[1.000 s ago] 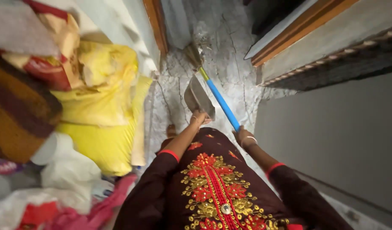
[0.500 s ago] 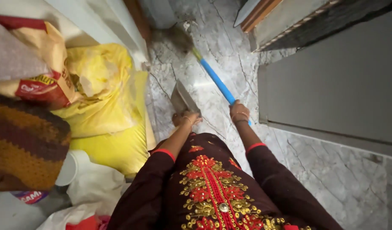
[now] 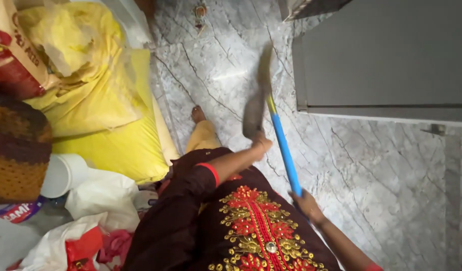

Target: Sweeping the floor with a broom and collecting dust and debris in a dustpan.

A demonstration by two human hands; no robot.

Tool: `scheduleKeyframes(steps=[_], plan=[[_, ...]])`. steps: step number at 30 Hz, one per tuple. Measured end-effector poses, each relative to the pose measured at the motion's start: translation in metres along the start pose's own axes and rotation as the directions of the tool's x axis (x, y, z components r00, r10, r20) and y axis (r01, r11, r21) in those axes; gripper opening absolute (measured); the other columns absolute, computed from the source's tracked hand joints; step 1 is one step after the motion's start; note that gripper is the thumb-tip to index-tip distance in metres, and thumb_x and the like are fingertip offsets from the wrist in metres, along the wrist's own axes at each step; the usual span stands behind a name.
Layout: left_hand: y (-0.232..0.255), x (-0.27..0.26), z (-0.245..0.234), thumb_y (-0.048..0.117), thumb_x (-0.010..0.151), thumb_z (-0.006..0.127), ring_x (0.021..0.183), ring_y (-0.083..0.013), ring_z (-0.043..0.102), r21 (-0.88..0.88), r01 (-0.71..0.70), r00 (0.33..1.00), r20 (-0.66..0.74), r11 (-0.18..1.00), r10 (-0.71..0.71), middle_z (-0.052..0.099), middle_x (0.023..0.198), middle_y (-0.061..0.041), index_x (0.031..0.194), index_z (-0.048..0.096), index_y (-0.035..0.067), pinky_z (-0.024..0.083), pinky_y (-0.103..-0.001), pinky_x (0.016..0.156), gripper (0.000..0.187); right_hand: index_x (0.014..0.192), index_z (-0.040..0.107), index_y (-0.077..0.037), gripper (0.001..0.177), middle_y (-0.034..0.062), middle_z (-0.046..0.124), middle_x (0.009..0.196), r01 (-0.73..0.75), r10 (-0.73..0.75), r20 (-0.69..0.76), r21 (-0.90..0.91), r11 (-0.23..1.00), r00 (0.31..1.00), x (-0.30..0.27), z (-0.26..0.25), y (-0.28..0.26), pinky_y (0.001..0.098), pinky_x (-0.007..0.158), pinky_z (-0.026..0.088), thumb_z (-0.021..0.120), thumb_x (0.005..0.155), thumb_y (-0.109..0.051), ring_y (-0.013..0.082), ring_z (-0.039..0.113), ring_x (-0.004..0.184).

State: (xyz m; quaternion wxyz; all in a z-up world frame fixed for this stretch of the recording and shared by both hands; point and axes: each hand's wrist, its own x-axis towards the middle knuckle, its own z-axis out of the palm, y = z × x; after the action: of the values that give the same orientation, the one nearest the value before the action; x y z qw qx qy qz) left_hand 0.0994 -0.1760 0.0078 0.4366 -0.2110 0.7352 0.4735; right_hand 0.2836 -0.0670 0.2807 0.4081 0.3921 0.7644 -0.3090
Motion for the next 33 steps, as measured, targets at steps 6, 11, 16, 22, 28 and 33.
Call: scheduleKeyframes(steps=[6,11,16,22,28,33], plan=[[-0.061,-0.044,0.007,0.021,0.085,0.067,0.105,-0.0321,0.063,0.005,0.136,0.99,-0.029,0.991,-0.136,0.061,0.118,-0.019,0.123,0.053,0.003,0.056,-0.046,0.087,0.044,0.091,0.074,-0.002,0.041,0.0124,0.076,0.076,0.027,0.029,0.217,-0.253,0.967,0.976,-0.026,-0.008,0.053,0.0376,0.062,0.055,0.073,0.084,-0.042,0.0203,0.07,0.065],[-0.079,-0.051,-0.024,0.019,0.083,0.067,0.096,-0.0297,0.073,-0.01,0.233,0.967,-0.108,0.973,-0.232,0.071,0.108,-0.019,0.106,0.063,0.003,0.063,-0.044,0.079,0.029,0.085,0.07,0.0,0.033,0.0116,0.069,0.068,0.185,-0.147,0.354,-0.076,0.98,0.923,0.051,0.054,-0.062,0.0413,0.057,0.053,0.067,0.087,-0.033,0.0228,0.066,0.059],[-0.04,-0.051,-0.182,0.013,0.086,0.06,0.073,-0.0347,0.069,-0.512,0.202,0.979,0.092,0.835,-0.18,0.069,0.088,-0.019,0.101,0.062,-0.002,0.059,-0.049,0.063,0.021,0.066,0.075,-0.004,0.038,0.0095,0.072,0.065,0.561,-0.462,0.46,-0.101,0.821,0.759,0.191,0.118,-0.222,0.0322,0.059,0.05,0.064,0.085,-0.036,0.0166,0.067,0.059],[0.019,0.08,-0.312,0.01,0.101,0.057,0.062,-0.0308,0.068,-0.864,0.247,0.955,0.293,0.438,0.04,0.062,0.075,-0.014,0.099,0.057,-0.004,0.062,-0.05,0.06,0.014,0.092,0.066,-0.001,0.025,0.0049,0.064,0.071,0.163,-0.555,0.394,0.69,0.705,0.732,0.24,0.133,-0.399,0.031,0.054,0.052,0.065,0.099,-0.025,0.0157,0.061,0.058],[0.105,-0.01,-0.377,-0.002,0.086,0.052,0.084,-0.0346,0.071,-0.548,0.039,0.999,0.0,0.835,-0.047,0.056,0.108,-0.01,0.134,0.034,0.019,0.064,-0.054,0.07,0.056,0.099,0.062,-0.002,0.027,0.0064,0.065,0.076,0.361,-0.425,0.054,0.438,0.823,0.904,0.117,0.098,-0.395,0.0326,0.053,0.051,0.066,0.091,-0.027,0.0161,0.06,0.058],[0.053,0.034,-0.375,-0.001,0.085,0.058,0.092,-0.0353,0.071,-0.601,-0.019,0.992,0.087,0.799,0.089,0.063,0.111,-0.015,0.134,0.05,0.007,0.065,-0.046,0.069,0.05,0.102,0.063,0.0,0.034,0.0133,0.071,0.076,0.279,-0.281,-0.005,0.11,0.954,0.96,0.054,0.07,-0.302,0.0405,0.057,0.056,0.071,0.087,-0.031,0.0226,0.067,0.061]])
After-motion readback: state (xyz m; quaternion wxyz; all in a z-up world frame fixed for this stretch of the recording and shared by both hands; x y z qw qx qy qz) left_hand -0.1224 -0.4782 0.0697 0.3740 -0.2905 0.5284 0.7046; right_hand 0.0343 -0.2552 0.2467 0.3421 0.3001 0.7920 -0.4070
